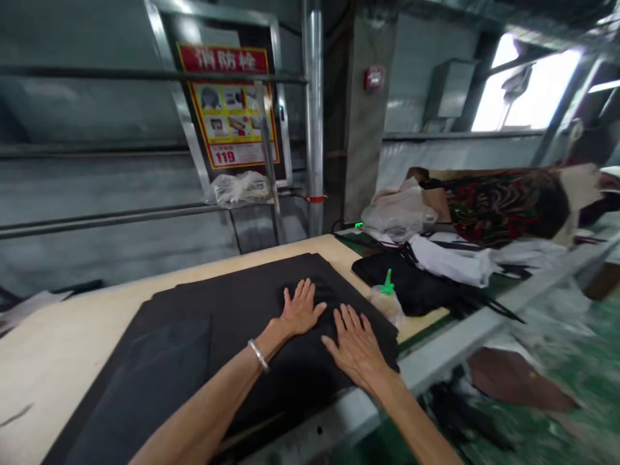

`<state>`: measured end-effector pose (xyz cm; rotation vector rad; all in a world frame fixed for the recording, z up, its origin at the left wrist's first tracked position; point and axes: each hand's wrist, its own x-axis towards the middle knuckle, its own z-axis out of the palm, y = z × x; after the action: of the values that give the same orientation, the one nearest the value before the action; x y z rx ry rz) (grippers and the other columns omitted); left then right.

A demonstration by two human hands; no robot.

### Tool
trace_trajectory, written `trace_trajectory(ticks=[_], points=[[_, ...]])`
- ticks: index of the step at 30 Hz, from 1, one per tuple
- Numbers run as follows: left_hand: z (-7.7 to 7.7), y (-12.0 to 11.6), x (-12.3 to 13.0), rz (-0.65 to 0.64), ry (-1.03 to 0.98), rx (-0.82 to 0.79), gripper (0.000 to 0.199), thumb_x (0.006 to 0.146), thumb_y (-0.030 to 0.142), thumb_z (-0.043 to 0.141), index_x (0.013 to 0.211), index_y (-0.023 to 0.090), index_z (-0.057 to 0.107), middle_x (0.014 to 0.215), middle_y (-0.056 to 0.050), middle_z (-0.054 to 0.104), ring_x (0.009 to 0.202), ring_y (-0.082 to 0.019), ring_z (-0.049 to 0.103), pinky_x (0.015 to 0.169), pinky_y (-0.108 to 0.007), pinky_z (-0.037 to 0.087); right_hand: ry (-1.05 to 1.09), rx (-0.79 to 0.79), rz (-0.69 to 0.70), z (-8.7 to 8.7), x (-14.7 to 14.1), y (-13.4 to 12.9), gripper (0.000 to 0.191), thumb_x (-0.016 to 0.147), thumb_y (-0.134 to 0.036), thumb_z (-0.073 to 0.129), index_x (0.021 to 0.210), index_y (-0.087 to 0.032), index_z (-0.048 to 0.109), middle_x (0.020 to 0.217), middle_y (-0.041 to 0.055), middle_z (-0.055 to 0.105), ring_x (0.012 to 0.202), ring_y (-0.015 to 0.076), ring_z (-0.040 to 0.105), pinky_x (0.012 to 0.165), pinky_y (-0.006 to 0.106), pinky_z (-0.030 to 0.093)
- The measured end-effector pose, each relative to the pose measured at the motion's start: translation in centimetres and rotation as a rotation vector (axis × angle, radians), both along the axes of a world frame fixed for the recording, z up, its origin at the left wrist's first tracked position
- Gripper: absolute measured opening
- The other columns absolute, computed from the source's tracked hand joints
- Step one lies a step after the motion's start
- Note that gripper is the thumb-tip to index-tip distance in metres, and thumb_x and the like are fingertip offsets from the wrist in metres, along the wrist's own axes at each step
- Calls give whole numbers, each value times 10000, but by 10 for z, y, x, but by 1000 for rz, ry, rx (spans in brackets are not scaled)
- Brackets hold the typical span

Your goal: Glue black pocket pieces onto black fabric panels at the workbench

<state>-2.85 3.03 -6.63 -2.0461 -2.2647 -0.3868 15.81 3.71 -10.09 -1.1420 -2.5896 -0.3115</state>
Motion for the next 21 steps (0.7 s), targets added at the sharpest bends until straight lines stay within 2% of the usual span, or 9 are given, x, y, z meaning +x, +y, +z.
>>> trace_trajectory(ticks=[2,4,10,13,17,21], points=[[-1,-8,-12,110,-33,-58,744,990,577,166,1522,70,279,1613,-153,186,1511,-298,131,1194,-640,131,-4,-9,-6,3,0,0,725,973,-589,307,1468,-82,461,1518,189,375,1423,317,356,1158,540,295],[0,-14,-23,163,-60,-105,746,988,579,162,1518,69,291,1608,-160,200,1509,-299,141,1194,-637,120,-2,-21,-3,6,0,0,717,975,-584,314,1482,-94,443,1523,187,368,1424,320,354,1156,545,294],[8,-23,-33,190,-49,-128,753,979,585,191,1520,70,285,1607,-173,192,1505,-307,149,1187,-639,145,5,-52,6,6,0,3,696,970,-594,347,1482,-134,451,1523,187,376,1429,324,344,1148,550,301],[5,-32,-29,140,19,-27,697,986,522,261,1530,86,264,1615,-155,177,1510,-309,127,1179,-659,148,-1,-69,8,8,-2,1,685,977,-583,333,1489,-141,440,1526,192,370,1435,321,332,1139,562,303],[-3,-45,-27,97,7,-19,628,1003,484,252,1517,131,317,1601,-118,256,1497,-280,201,1186,-638,176,-47,-119,-19,20,-1,-6,680,978,-558,346,1513,-141,398,1572,178,285,1452,326,293,1156,554,277],[-6,-50,-26,122,2,49,662,1006,494,250,1516,75,296,1606,-147,219,1505,-284,164,1189,-616,202,-118,-211,-2,37,1,1,702,957,-588,382,1521,-170,385,1585,134,276,1449,322,302,1148,549,305]])
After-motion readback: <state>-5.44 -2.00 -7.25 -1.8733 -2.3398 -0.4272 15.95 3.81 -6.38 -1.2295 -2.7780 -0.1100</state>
